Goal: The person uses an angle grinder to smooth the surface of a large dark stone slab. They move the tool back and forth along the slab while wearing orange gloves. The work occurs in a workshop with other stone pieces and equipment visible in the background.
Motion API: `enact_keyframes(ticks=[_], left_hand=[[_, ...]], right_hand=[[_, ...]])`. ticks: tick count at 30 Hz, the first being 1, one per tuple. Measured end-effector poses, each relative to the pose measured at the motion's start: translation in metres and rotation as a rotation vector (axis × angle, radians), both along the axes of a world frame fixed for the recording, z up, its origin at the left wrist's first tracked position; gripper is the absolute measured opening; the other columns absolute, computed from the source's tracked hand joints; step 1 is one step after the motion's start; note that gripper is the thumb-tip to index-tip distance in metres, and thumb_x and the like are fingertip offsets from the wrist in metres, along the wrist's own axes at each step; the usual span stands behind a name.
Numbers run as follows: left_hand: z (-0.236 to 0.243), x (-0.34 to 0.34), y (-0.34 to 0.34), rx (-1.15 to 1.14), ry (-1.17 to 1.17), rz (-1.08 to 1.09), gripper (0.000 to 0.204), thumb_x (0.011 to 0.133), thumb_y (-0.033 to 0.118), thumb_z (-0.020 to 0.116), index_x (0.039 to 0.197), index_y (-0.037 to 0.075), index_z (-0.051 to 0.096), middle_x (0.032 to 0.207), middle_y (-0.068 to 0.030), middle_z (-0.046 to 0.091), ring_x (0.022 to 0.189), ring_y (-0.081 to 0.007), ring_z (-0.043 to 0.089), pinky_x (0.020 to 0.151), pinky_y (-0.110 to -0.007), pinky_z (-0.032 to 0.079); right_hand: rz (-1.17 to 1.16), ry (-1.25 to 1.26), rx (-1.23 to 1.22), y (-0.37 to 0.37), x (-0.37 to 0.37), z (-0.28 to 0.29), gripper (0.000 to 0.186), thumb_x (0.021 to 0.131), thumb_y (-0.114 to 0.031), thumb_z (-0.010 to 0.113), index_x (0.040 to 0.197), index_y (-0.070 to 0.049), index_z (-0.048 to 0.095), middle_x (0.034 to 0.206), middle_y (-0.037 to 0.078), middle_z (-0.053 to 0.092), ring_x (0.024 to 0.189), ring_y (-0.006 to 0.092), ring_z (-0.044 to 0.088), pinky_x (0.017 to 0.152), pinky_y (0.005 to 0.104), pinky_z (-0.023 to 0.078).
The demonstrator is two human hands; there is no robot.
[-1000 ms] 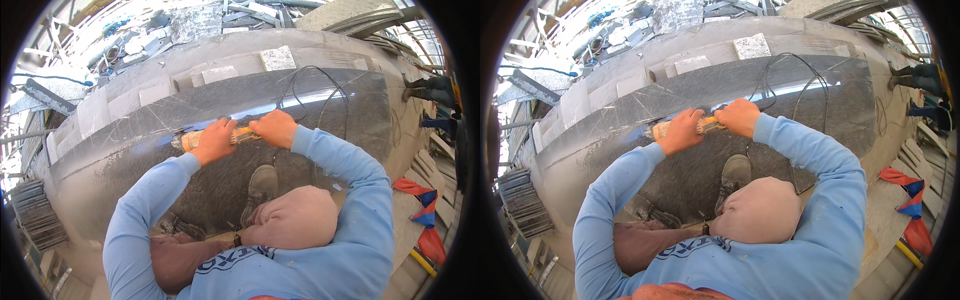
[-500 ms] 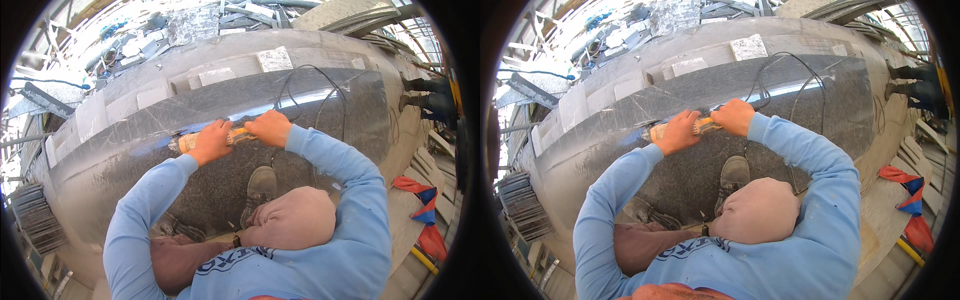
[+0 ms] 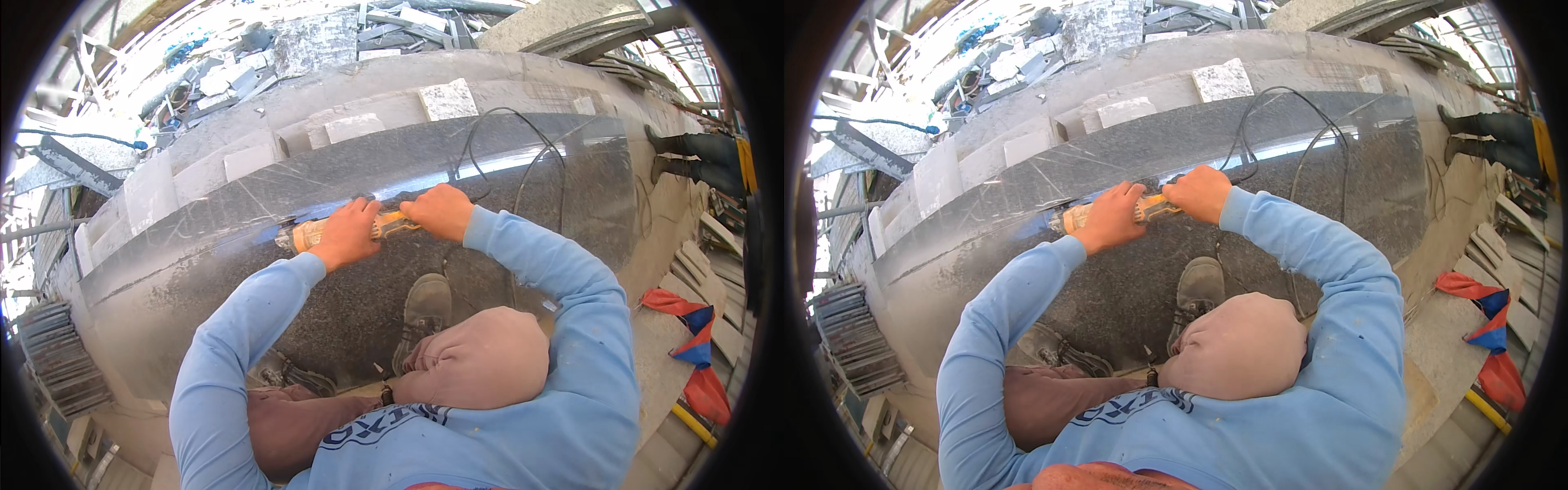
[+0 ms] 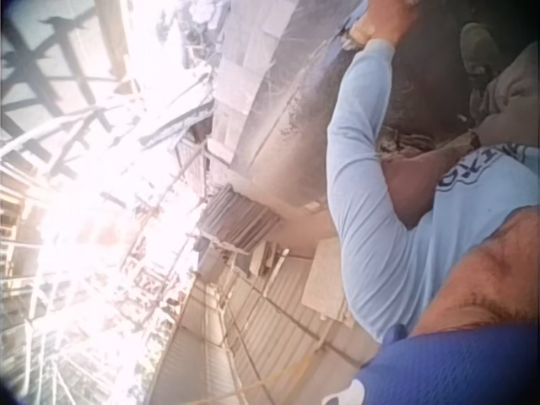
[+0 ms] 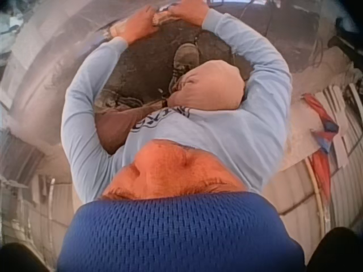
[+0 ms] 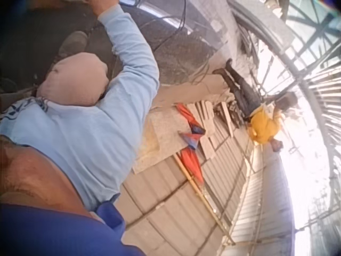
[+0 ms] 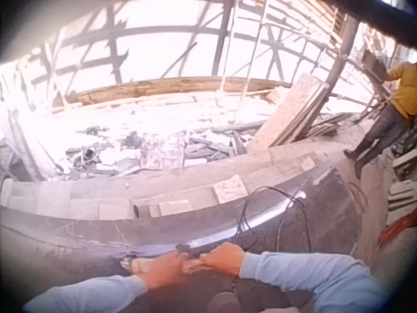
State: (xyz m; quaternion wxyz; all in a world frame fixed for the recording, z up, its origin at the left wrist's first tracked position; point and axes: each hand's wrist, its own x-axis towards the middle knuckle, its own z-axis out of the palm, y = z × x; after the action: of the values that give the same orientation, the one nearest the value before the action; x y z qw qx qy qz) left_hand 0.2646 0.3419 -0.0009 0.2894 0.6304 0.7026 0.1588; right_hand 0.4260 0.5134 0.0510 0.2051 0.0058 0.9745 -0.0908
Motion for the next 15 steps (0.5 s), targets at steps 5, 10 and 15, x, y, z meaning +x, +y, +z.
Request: enact_keyframes(ticks=[5,10,15], left_hand=[[0.005,0.002,0.003,0.074,-0.039,0.005,0.07,0.067,0.021,0.087,0.127,0.005,0.054,0.11,-0.0153,0.06,0.108,-0.0347,0.061,0.091,-0.045,0.052],[0.013,0.019,0.017,0.168,-0.069,0.019,0.069,0.065,0.02,0.086,0.125,0.005,0.055,0.107,-0.0157,0.059,0.103,-0.0352,0.062,0.087,-0.045,0.052],[0.003,0.014,0.013,0.102,-0.035,0.0,0.07,0.066,0.022,0.086,0.126,0.005,0.055,0.108,-0.0158,0.06,0.103,-0.0353,0.062,0.087,-0.046,0.052]], right_hand=[[0.004,-0.089,0.0,0.005,-0.004,0.033,0.014,0.085,-0.013,0.069,0.098,-0.008,0.063,0.078,0.01,0.071,0.075,0.0305,0.073,0.063,0.0448,0.056],[-0.015,-0.14,0.042,0.016,0.009,0.054,0.014,0.086,-0.012,0.068,0.098,-0.008,0.062,0.077,0.01,0.071,0.075,0.0301,0.073,0.064,0.0444,0.056],[-0.003,-0.074,0.051,0.013,0.012,0.018,0.015,0.087,-0.013,0.068,0.099,-0.008,0.062,0.077,0.009,0.071,0.074,0.0301,0.073,0.063,0.0439,0.056]])
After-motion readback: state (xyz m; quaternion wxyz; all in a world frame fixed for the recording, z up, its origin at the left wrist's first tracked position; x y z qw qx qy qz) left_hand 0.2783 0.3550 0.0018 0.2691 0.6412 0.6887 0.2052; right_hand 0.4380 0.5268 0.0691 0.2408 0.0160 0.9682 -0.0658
